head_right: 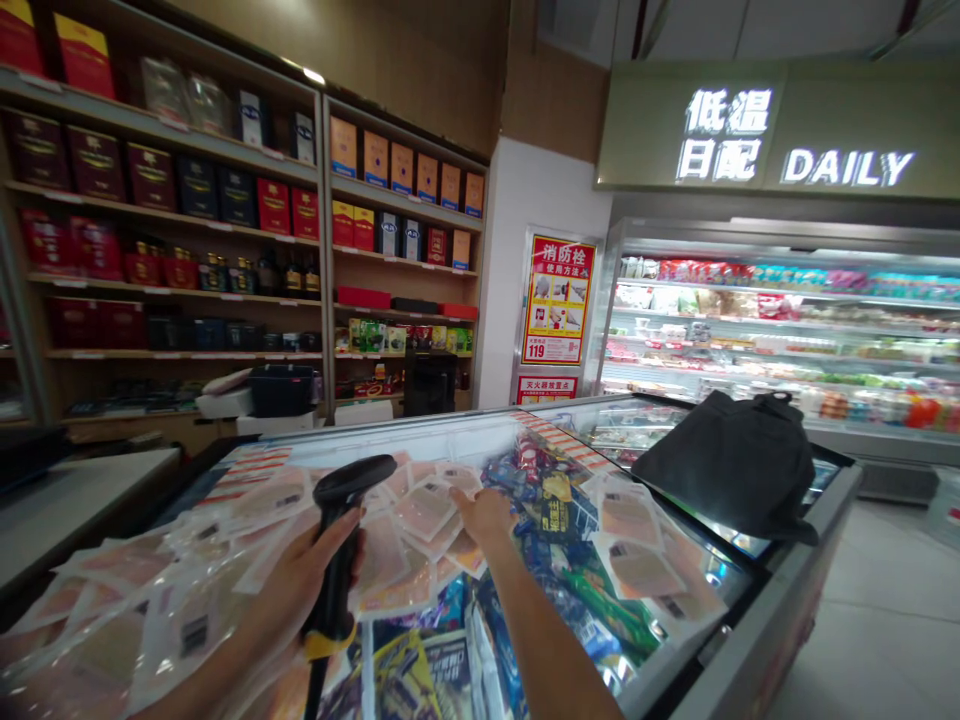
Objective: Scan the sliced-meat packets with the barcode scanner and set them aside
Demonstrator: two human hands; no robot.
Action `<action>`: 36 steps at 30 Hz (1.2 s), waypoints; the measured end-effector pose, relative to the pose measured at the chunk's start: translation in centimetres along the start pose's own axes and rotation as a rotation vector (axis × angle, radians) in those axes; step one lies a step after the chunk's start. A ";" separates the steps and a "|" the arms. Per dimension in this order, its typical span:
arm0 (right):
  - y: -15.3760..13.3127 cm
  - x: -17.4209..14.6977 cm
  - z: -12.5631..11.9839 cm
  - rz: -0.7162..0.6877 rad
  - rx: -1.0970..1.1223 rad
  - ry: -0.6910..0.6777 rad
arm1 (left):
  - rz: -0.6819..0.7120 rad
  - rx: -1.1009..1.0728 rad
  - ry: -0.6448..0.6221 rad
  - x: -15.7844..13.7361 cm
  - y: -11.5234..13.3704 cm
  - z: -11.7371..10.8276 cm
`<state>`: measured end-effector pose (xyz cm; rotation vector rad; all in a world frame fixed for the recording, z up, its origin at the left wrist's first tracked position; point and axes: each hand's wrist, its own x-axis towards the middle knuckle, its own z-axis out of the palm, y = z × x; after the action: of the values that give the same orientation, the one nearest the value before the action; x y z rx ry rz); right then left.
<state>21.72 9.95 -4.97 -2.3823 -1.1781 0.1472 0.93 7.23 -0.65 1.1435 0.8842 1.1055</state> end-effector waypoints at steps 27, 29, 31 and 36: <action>4.6 1.6 -2.3 -0.089 1.249 0.319 | 0.008 0.127 -0.434 -4.2 0.6 2.2; 4.6 1.4 -2.3 -0.097 1.262 0.315 | 0.011 0.141 -0.435 -4.2 0.4 2.2; 4.6 1.2 -2.3 -0.091 1.261 0.312 | 0.023 0.151 -0.437 -4.2 0.3 2.2; 4.9 1.2 -2.5 -0.088 1.264 0.301 | 0.062 0.170 -0.463 -4.4 0.3 2.6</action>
<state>26.73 7.44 -4.88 -1.1779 -0.6797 0.3570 2.23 2.34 0.20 1.5000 0.5873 0.7746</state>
